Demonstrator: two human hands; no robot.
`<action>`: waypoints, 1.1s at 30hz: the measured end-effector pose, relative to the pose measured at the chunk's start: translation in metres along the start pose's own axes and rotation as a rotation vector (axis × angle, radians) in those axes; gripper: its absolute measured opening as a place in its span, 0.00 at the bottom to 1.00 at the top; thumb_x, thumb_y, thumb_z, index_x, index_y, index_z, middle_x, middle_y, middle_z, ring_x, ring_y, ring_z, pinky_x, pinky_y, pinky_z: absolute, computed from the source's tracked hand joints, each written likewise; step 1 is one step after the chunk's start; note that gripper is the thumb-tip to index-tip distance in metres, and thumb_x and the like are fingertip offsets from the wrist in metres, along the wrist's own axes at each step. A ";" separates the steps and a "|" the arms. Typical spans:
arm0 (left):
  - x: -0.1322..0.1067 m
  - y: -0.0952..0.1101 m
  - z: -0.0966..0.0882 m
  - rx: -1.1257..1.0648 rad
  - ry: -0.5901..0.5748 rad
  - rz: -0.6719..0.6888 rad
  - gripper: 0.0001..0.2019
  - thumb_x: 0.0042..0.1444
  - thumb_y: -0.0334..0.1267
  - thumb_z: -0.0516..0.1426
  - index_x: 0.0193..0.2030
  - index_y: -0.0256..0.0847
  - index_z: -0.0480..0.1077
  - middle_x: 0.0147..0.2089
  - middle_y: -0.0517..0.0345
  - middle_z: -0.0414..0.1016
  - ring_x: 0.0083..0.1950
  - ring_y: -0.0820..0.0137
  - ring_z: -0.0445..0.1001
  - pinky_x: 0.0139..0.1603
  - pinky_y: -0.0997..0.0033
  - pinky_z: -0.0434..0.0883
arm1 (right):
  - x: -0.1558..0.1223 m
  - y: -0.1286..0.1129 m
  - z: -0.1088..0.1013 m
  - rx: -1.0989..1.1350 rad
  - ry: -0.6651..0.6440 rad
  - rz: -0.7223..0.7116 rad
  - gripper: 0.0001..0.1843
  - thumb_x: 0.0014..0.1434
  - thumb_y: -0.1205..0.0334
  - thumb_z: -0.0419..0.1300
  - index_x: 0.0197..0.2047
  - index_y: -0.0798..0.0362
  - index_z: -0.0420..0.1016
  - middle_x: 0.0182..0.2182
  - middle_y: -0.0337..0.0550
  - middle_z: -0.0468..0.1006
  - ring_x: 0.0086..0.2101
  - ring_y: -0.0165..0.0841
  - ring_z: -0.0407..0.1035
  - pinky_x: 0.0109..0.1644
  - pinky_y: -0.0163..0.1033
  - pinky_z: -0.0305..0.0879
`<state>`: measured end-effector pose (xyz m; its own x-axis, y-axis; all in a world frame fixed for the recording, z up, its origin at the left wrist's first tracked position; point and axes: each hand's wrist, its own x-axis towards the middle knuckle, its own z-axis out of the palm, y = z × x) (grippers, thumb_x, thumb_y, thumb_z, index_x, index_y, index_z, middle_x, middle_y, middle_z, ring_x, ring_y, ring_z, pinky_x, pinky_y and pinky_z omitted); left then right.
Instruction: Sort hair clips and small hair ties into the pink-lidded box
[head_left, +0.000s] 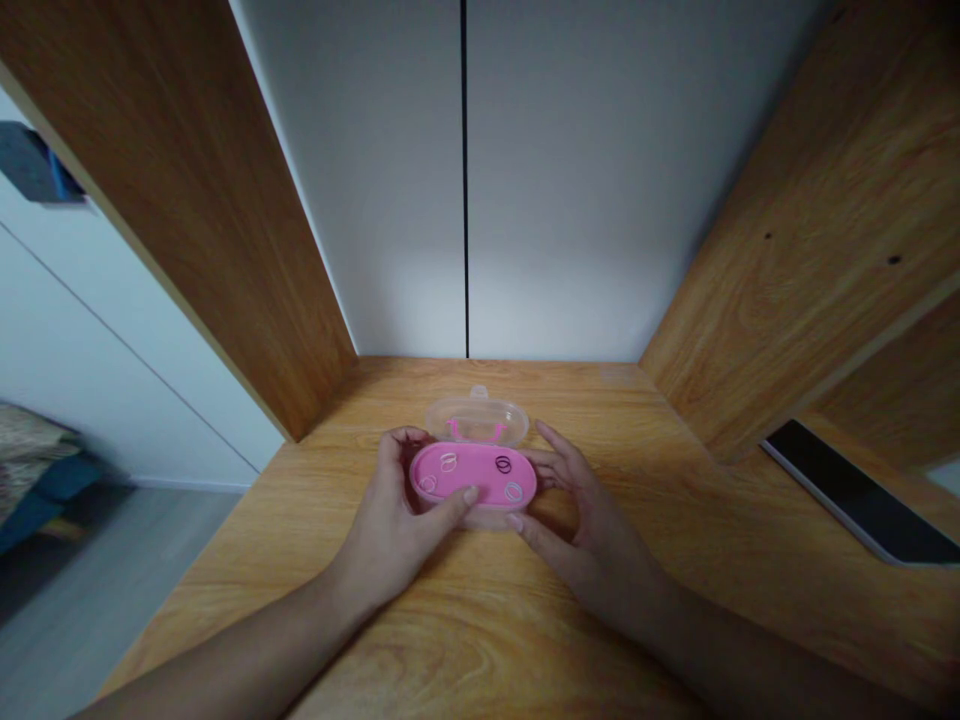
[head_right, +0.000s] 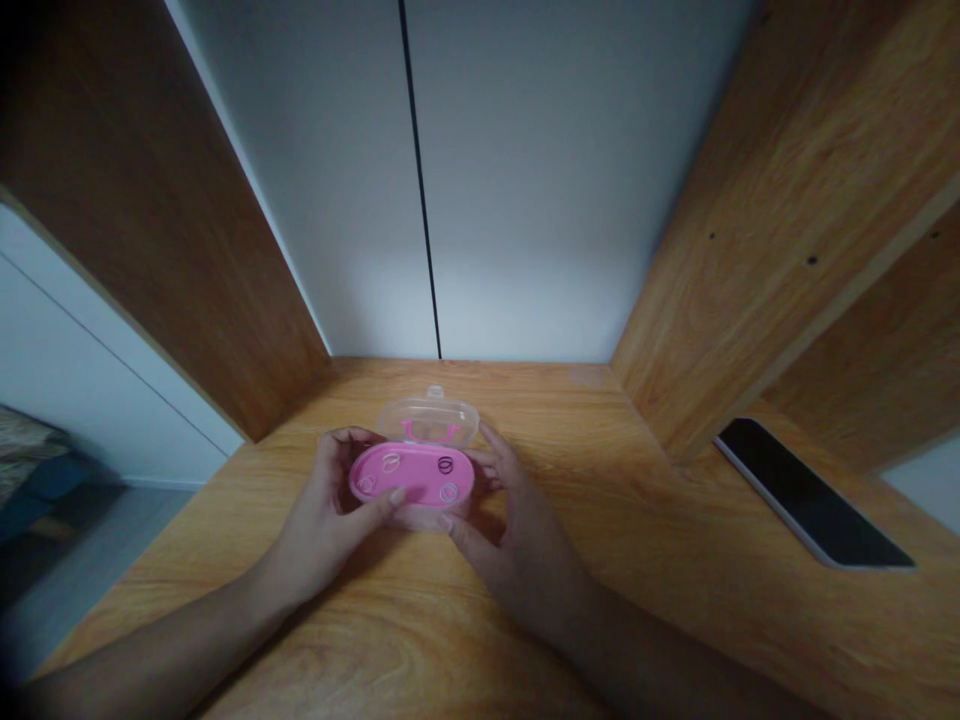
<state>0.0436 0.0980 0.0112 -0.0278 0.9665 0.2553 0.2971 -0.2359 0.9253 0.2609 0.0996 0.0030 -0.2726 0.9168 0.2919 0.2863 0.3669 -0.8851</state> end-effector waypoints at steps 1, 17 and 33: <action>-0.002 -0.001 0.001 0.023 -0.028 0.008 0.34 0.49 0.47 0.69 0.56 0.43 0.55 0.55 0.49 0.67 0.55 0.60 0.71 0.54 0.58 0.71 | 0.000 -0.001 0.000 -0.010 0.004 0.010 0.46 0.58 0.61 0.66 0.72 0.44 0.45 0.57 0.51 0.73 0.55 0.42 0.70 0.64 0.57 0.63; -0.006 -0.009 0.007 -0.044 -0.261 0.104 0.51 0.57 0.32 0.64 0.72 0.48 0.28 0.60 0.43 0.70 0.60 0.58 0.73 0.64 0.46 0.67 | 0.004 0.005 0.003 0.158 0.101 -0.051 0.66 0.51 0.62 0.72 0.74 0.40 0.25 0.64 0.53 0.63 0.59 0.42 0.67 0.62 0.55 0.67; -0.005 -0.012 0.004 0.036 -0.201 0.114 0.48 0.53 0.34 0.67 0.73 0.50 0.42 0.63 0.45 0.68 0.61 0.54 0.72 0.65 0.44 0.66 | 0.006 0.005 -0.007 -0.136 0.052 -0.265 0.25 0.60 0.66 0.65 0.58 0.37 0.71 0.59 0.44 0.64 0.61 0.41 0.61 0.66 0.53 0.61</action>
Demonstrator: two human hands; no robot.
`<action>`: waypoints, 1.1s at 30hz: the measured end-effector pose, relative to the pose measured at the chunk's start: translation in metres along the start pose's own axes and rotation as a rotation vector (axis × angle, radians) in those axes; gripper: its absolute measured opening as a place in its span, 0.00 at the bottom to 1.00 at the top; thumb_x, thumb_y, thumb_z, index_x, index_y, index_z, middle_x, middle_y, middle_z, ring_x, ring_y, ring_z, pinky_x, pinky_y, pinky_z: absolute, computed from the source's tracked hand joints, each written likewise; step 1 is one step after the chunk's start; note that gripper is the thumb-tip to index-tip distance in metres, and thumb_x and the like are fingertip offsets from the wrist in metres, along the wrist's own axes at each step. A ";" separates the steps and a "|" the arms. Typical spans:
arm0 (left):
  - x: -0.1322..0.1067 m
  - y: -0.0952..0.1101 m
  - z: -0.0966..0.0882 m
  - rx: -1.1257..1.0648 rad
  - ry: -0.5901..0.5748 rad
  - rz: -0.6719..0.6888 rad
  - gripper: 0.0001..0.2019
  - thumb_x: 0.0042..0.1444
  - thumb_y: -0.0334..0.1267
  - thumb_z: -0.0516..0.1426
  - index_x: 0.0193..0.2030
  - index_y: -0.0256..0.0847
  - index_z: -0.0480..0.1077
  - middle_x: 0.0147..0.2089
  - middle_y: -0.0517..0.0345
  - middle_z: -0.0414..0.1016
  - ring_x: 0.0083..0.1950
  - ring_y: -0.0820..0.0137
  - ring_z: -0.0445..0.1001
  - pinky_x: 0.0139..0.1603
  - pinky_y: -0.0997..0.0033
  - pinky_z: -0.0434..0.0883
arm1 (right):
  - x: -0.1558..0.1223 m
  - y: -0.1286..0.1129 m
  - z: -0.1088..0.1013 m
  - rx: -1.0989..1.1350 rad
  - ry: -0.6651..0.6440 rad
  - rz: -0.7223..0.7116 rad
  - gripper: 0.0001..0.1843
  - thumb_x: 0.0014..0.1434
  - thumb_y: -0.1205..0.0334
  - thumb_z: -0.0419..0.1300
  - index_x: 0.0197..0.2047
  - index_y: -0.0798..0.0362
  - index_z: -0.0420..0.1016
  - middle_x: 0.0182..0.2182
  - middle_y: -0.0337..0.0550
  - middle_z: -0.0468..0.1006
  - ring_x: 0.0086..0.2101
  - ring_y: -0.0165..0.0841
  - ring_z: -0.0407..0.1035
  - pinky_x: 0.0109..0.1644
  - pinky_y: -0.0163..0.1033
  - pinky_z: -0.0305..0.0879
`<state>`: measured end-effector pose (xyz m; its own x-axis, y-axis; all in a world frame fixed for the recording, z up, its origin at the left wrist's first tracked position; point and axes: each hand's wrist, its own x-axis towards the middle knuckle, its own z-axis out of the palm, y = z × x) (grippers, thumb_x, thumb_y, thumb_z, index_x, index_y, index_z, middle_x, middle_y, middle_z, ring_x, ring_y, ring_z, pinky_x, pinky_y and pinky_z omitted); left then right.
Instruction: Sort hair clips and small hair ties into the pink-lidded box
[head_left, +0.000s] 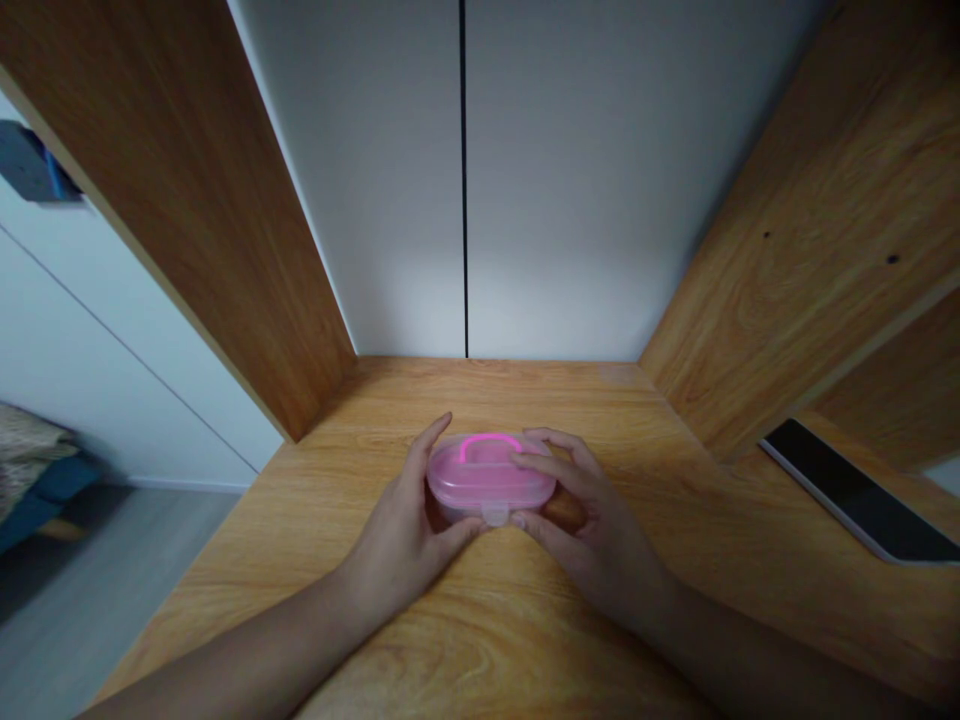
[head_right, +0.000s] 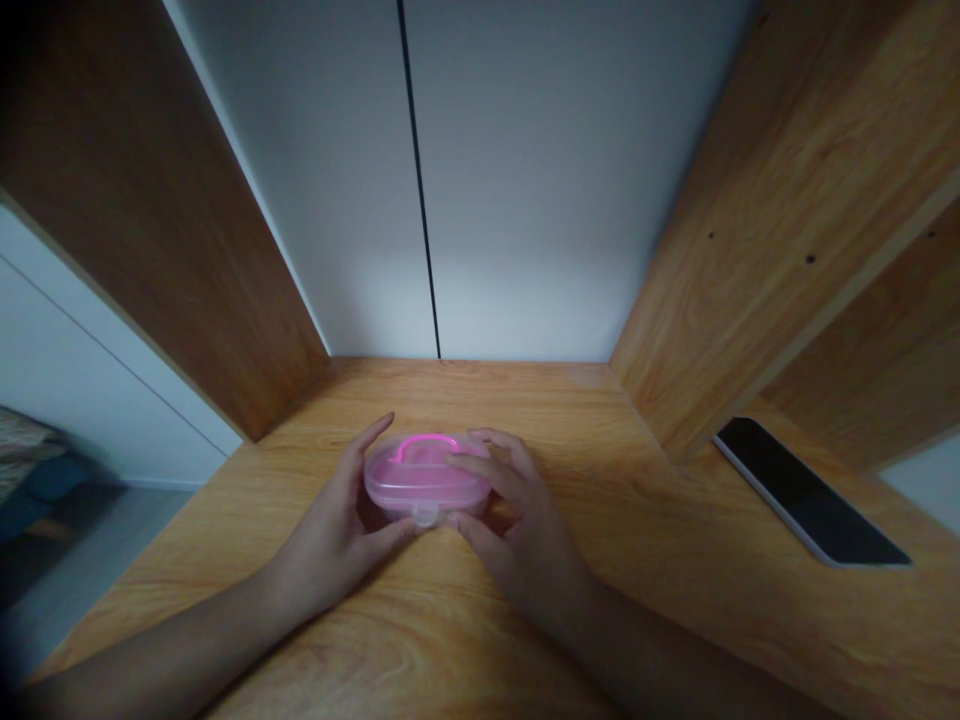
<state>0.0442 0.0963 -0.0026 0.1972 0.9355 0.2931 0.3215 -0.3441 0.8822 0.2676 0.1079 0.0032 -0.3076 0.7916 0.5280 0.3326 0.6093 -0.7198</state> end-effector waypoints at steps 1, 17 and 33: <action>0.000 -0.001 0.000 0.014 0.002 0.010 0.46 0.53 0.34 0.67 0.73 0.50 0.44 0.65 0.45 0.67 0.63 0.54 0.71 0.66 0.44 0.66 | 0.000 0.000 0.000 -0.002 -0.002 0.003 0.23 0.59 0.66 0.65 0.57 0.38 0.72 0.59 0.45 0.64 0.61 0.41 0.61 0.66 0.53 0.61; -0.001 0.009 -0.004 0.049 -0.055 0.093 0.43 0.49 0.42 0.70 0.68 0.47 0.53 0.65 0.47 0.65 0.63 0.55 0.68 0.65 0.51 0.67 | -0.003 -0.003 0.004 -0.072 -0.028 -0.007 0.21 0.61 0.70 0.61 0.54 0.42 0.68 0.59 0.47 0.65 0.61 0.43 0.60 0.65 0.55 0.61; 0.000 0.008 -0.003 0.031 -0.034 0.041 0.33 0.57 0.43 0.65 0.66 0.46 0.57 0.63 0.47 0.68 0.61 0.56 0.70 0.62 0.53 0.69 | -0.005 -0.005 0.003 -0.042 -0.075 0.010 0.25 0.59 0.66 0.66 0.57 0.43 0.64 0.60 0.48 0.66 0.62 0.44 0.60 0.67 0.56 0.59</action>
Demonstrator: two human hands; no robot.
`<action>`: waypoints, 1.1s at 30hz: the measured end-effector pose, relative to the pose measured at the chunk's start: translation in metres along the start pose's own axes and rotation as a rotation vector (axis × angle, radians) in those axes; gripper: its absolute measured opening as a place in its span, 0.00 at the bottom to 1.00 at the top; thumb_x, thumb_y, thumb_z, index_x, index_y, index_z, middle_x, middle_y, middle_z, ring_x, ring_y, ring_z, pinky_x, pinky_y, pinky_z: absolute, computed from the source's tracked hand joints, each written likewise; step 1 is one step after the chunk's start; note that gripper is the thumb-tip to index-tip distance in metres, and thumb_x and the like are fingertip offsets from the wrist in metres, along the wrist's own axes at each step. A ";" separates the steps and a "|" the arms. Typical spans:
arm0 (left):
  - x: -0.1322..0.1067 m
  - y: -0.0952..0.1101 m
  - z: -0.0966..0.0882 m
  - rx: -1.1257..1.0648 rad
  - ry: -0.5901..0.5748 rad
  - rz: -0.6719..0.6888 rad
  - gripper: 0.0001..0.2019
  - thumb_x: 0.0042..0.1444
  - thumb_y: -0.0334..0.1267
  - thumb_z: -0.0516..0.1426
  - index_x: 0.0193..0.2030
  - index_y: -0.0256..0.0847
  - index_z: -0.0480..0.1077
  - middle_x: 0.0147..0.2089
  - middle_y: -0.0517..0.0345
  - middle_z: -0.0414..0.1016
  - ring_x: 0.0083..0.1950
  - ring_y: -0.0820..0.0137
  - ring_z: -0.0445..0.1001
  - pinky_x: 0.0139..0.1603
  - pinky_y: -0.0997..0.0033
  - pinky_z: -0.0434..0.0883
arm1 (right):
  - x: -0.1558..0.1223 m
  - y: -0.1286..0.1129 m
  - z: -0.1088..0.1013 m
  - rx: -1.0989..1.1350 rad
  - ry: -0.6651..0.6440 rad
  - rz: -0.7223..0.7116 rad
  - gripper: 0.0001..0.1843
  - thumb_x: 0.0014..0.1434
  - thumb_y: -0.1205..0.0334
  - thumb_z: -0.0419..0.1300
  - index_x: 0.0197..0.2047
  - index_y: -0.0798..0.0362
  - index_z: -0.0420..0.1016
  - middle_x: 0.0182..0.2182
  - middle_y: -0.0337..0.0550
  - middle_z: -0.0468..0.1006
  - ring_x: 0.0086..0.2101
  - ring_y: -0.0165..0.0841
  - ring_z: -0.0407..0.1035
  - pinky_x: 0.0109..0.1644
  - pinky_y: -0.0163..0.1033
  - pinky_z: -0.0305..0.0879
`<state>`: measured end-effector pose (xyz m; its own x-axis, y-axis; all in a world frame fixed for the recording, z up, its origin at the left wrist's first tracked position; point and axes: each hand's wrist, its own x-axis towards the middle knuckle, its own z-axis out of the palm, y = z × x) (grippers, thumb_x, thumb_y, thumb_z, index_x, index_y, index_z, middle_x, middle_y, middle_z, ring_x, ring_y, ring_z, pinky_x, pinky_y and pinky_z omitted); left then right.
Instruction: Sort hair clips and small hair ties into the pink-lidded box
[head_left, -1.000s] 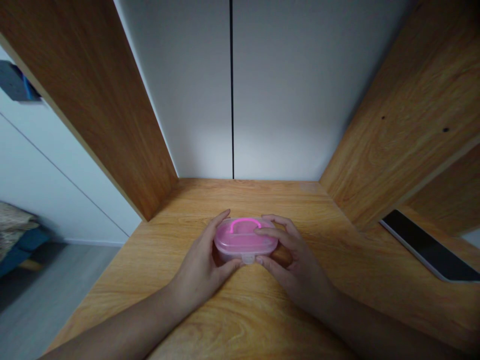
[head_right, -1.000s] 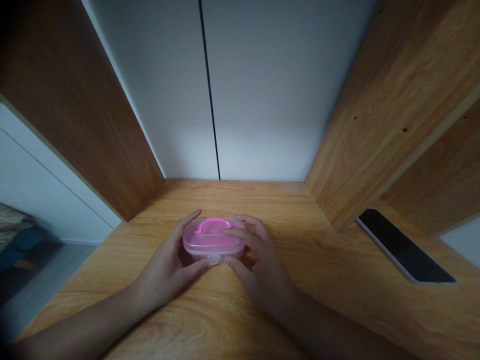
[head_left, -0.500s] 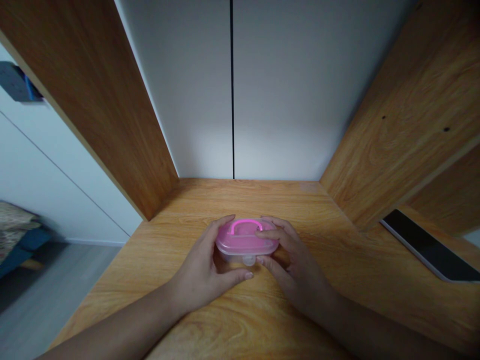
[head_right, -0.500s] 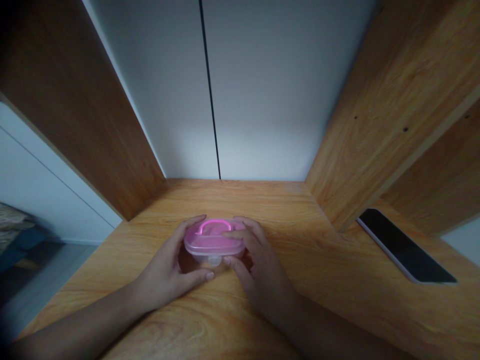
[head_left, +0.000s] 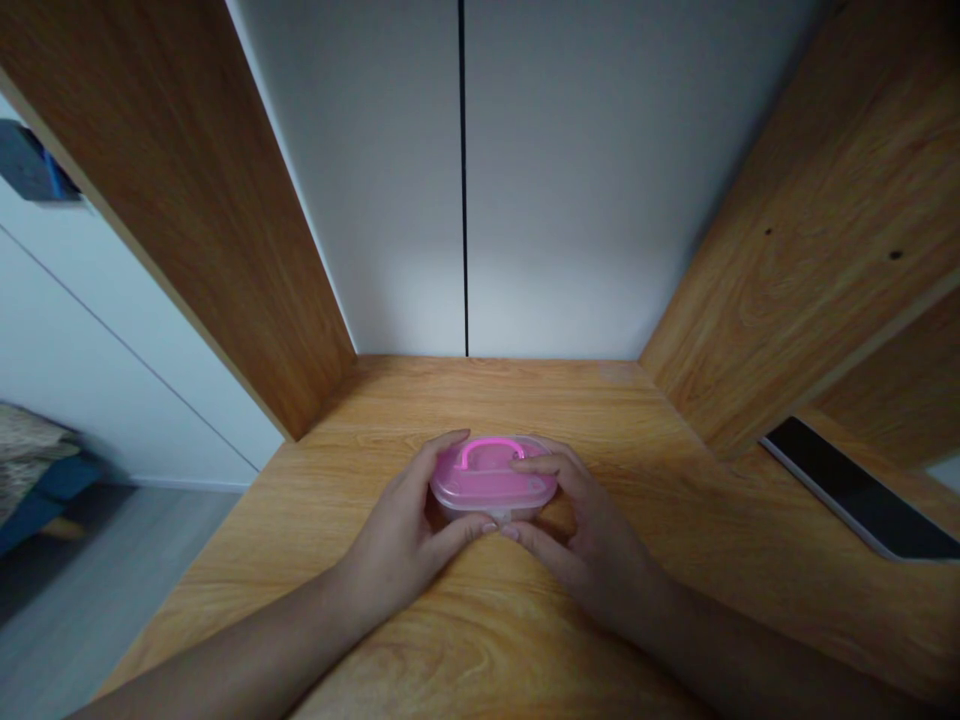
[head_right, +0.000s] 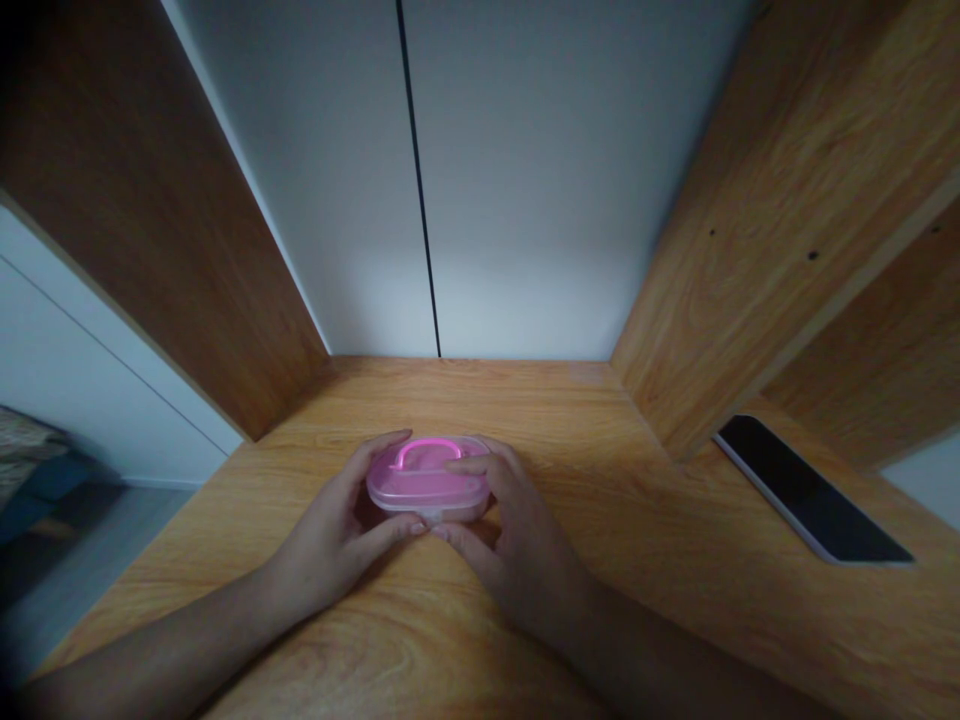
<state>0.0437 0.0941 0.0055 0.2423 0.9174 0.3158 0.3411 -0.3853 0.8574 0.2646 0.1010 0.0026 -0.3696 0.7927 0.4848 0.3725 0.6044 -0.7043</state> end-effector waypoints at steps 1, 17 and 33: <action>0.000 0.000 0.000 0.009 0.003 -0.002 0.33 0.57 0.43 0.65 0.66 0.46 0.57 0.63 0.47 0.68 0.61 0.56 0.70 0.63 0.52 0.69 | 0.000 0.000 0.000 -0.005 0.001 0.000 0.25 0.58 0.67 0.65 0.57 0.43 0.64 0.59 0.48 0.65 0.62 0.43 0.60 0.66 0.55 0.59; -0.004 0.002 -0.003 0.224 -0.006 0.056 0.34 0.58 0.47 0.64 0.68 0.47 0.57 0.64 0.46 0.69 0.62 0.55 0.71 0.62 0.53 0.70 | -0.001 -0.003 0.002 -0.086 0.022 -0.016 0.27 0.53 0.71 0.66 0.53 0.44 0.63 0.55 0.47 0.65 0.58 0.43 0.62 0.64 0.52 0.62; -0.002 0.000 -0.001 0.363 -0.002 0.086 0.35 0.59 0.51 0.62 0.69 0.44 0.56 0.64 0.44 0.70 0.61 0.54 0.73 0.60 0.53 0.72 | 0.001 0.007 0.002 -0.101 0.045 -0.092 0.23 0.54 0.71 0.64 0.51 0.47 0.64 0.52 0.49 0.65 0.55 0.44 0.65 0.56 0.49 0.70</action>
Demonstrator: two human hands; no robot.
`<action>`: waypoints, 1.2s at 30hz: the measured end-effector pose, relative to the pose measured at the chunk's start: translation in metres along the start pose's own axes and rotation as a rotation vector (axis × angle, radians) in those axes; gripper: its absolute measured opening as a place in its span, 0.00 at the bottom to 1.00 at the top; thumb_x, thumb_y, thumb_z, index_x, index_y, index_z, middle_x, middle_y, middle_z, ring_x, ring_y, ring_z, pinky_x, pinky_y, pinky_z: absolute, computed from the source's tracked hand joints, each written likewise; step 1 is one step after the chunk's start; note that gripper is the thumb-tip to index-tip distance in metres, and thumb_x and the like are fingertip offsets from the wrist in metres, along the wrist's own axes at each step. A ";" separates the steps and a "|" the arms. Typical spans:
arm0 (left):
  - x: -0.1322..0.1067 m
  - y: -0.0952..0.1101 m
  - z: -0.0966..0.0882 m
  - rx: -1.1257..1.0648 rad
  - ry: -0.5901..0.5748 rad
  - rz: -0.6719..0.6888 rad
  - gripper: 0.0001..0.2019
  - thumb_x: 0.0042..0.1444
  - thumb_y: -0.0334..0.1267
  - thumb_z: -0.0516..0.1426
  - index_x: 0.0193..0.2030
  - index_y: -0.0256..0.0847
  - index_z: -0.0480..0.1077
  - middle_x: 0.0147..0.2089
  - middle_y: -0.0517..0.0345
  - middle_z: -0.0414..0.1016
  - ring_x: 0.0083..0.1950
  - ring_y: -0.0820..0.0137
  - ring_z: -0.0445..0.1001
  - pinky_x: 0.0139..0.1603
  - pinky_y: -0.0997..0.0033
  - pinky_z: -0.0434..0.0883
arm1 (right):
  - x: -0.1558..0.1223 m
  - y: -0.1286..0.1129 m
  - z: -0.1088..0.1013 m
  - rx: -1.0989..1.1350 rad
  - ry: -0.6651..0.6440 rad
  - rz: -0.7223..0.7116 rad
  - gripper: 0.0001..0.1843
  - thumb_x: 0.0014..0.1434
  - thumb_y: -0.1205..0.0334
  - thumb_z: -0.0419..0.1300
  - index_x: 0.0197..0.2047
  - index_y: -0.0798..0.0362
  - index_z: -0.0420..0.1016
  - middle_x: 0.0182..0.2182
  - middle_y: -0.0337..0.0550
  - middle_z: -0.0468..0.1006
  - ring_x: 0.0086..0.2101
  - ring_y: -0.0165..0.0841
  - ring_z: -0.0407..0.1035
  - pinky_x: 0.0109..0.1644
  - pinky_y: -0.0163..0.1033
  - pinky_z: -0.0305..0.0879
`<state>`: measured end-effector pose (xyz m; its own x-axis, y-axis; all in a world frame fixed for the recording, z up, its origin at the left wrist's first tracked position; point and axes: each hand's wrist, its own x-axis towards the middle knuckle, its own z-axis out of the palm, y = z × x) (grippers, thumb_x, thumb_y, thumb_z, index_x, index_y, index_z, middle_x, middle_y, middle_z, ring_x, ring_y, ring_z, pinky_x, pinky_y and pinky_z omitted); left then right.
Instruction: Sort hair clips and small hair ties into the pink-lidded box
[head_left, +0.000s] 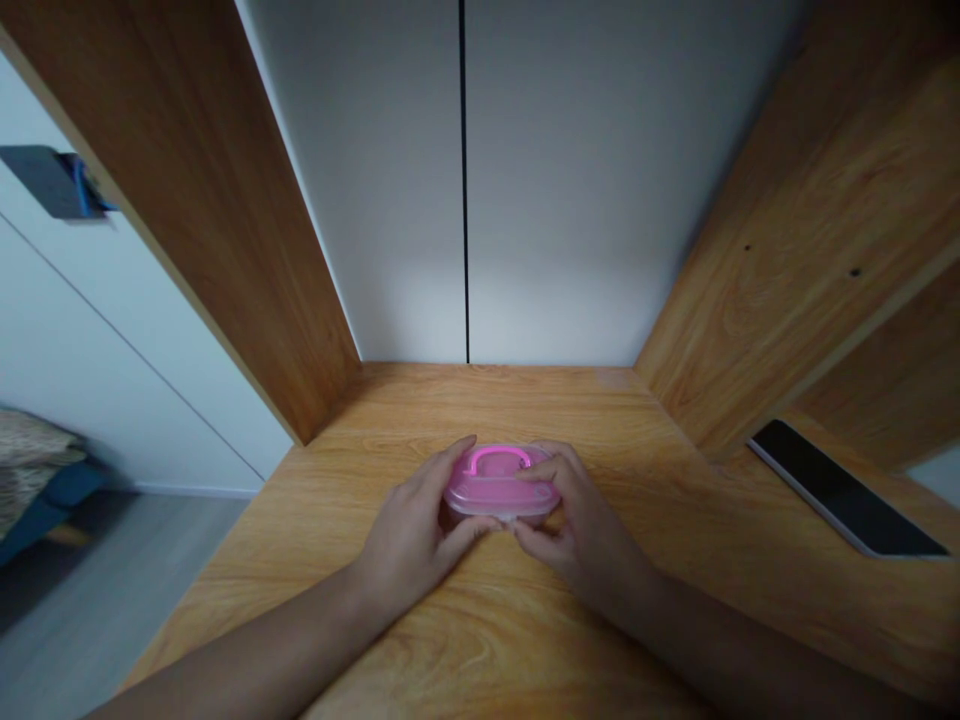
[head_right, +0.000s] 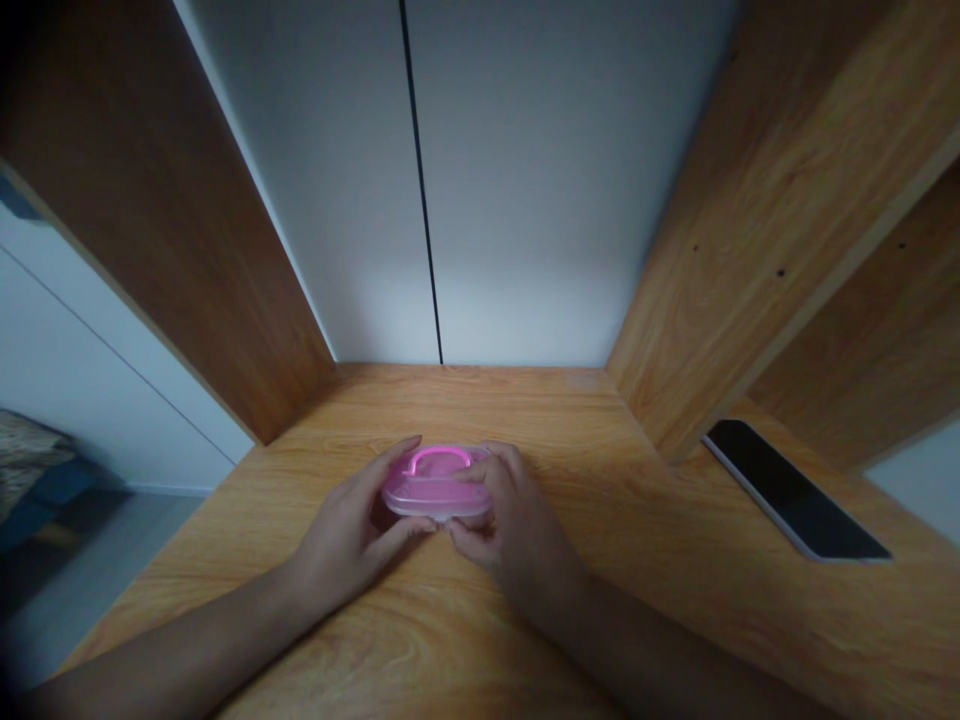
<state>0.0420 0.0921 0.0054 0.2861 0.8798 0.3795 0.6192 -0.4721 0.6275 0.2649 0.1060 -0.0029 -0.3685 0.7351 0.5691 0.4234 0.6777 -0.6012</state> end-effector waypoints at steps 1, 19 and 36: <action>0.001 0.000 0.001 -0.015 0.005 0.000 0.35 0.59 0.51 0.62 0.69 0.44 0.56 0.64 0.44 0.70 0.61 0.55 0.72 0.60 0.53 0.71 | 0.000 0.001 0.000 -0.005 0.001 0.006 0.23 0.54 0.71 0.64 0.51 0.47 0.64 0.53 0.49 0.65 0.56 0.44 0.65 0.56 0.49 0.69; 0.009 -0.016 0.020 -0.331 0.087 0.024 0.45 0.62 0.47 0.60 0.75 0.45 0.33 0.71 0.35 0.57 0.67 0.54 0.66 0.66 0.45 0.64 | 0.005 -0.005 0.000 -0.189 0.181 0.148 0.30 0.53 0.57 0.71 0.55 0.48 0.64 0.51 0.48 0.69 0.52 0.44 0.68 0.57 0.50 0.67; 0.020 0.009 0.006 0.575 -0.158 -0.131 0.12 0.59 0.34 0.52 0.29 0.40 0.75 0.31 0.45 0.80 0.35 0.58 0.79 0.38 0.64 0.70 | 0.002 0.048 -0.072 -0.681 0.687 0.540 0.35 0.50 0.46 0.69 0.54 0.59 0.66 0.48 0.60 0.70 0.51 0.53 0.65 0.53 0.52 0.62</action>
<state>0.0579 0.1058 0.0143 0.2584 0.9470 0.1909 0.9396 -0.2923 0.1780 0.3435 0.1387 0.0100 0.4502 0.6204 0.6422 0.8345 -0.0364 -0.5498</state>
